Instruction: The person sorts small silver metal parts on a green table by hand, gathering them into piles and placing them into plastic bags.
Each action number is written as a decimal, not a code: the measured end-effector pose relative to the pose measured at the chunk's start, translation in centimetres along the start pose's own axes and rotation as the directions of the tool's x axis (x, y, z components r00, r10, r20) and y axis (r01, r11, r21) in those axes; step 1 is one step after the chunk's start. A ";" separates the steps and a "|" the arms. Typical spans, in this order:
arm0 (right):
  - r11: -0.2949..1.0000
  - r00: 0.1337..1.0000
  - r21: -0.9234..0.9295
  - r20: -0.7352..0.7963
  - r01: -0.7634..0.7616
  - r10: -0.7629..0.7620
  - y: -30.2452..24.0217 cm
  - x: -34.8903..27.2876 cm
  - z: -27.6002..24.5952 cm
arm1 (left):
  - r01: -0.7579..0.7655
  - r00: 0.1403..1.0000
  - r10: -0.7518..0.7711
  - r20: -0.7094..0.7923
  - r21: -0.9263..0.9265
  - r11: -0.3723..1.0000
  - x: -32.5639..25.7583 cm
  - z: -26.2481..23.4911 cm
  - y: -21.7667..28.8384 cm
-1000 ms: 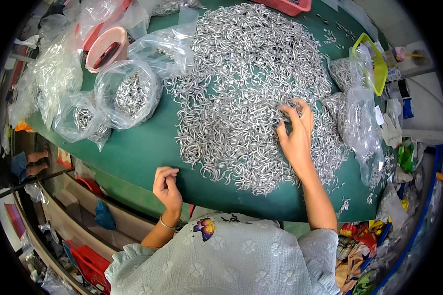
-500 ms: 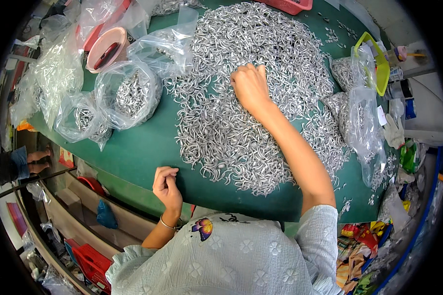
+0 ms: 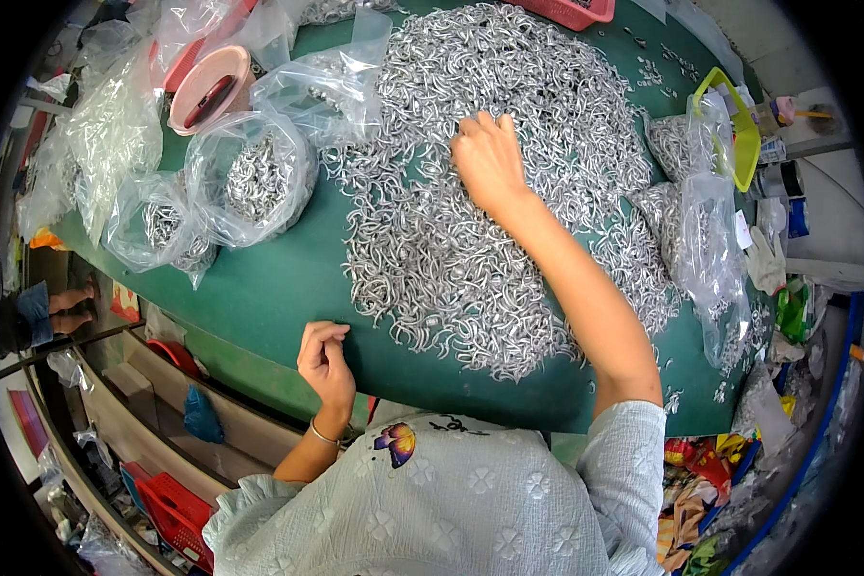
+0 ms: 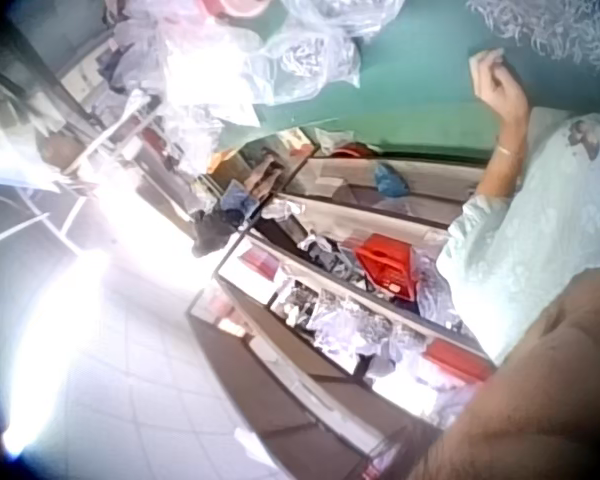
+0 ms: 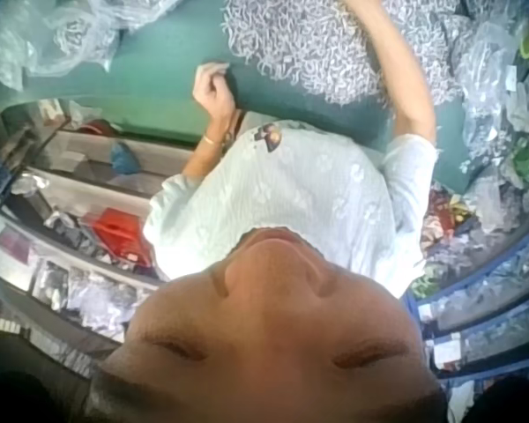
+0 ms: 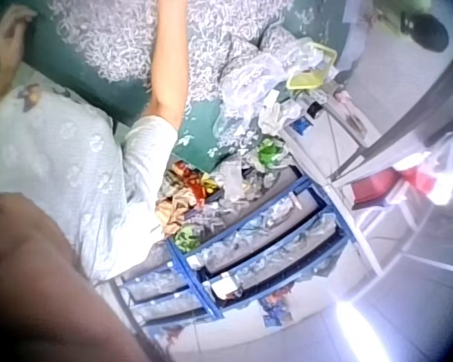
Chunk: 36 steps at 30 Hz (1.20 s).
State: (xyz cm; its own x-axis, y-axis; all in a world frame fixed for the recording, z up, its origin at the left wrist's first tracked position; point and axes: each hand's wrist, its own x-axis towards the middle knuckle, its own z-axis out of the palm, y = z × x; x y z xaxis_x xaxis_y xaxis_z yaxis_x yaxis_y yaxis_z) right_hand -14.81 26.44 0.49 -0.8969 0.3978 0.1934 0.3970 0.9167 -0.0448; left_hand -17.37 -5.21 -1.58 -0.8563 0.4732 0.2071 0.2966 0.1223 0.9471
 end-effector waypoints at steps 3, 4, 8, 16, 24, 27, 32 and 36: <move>0.990 0.997 0.116 0.005 -0.074 0.074 0.5 0.0 0.0 | 0.014 1.000 -0.014 0.004 -0.007 1.000 0.1 0.1 0.2; 0.982 0.996 0.163 0.013 -0.092 0.091 0.6 0.0 0.0 | 0.017 1.000 -0.017 0.002 -0.002 1.000 0.1 0.1 0.2; 0.908 0.989 0.397 -0.012 -0.133 0.150 1.6 -0.7 -0.9 | 0.023 1.000 -0.023 0.001 0.002 1.000 0.1 0.1 0.3; 0.381 0.905 0.830 0.309 -0.407 0.294 2.9 -5.1 -5.0 | 0.007 1.000 -0.007 0.005 0.001 1.000 -0.2 -0.3 0.0; 0.145 0.814 0.927 0.220 -0.347 0.538 3.7 -17.2 -9.7 | 0.046 0.999 -0.047 0.026 0.055 0.997 -0.1 -0.1 -1.2; 0.258 0.633 0.884 0.054 -0.390 0.772 4.7 -24.9 -10.1 | 0.043 0.999 -0.043 0.026 0.018 0.999 -0.4 -0.5 -1.3; 0.363 0.043 0.823 -0.384 -0.437 0.922 8.0 -39.5 -9.1 | 0.134 0.991 -0.133 0.032 -0.025 0.991 -0.3 0.1 -1.0; 0.242 -0.217 0.702 -0.497 -0.670 0.840 14.0 -51.5 -7.8 | 0.167 0.984 -0.165 0.066 -0.030 0.985 -0.4 -0.1 -1.5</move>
State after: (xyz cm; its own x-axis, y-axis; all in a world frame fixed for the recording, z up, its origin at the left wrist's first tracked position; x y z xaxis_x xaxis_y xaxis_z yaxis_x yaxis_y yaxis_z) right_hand 38.52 18.51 -2.44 0.6249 0.6660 0.4073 0.5601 -0.0191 -0.8282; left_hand -17.54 -5.68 -3.00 -0.8635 0.5033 0.0313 0.1365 0.1734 0.9753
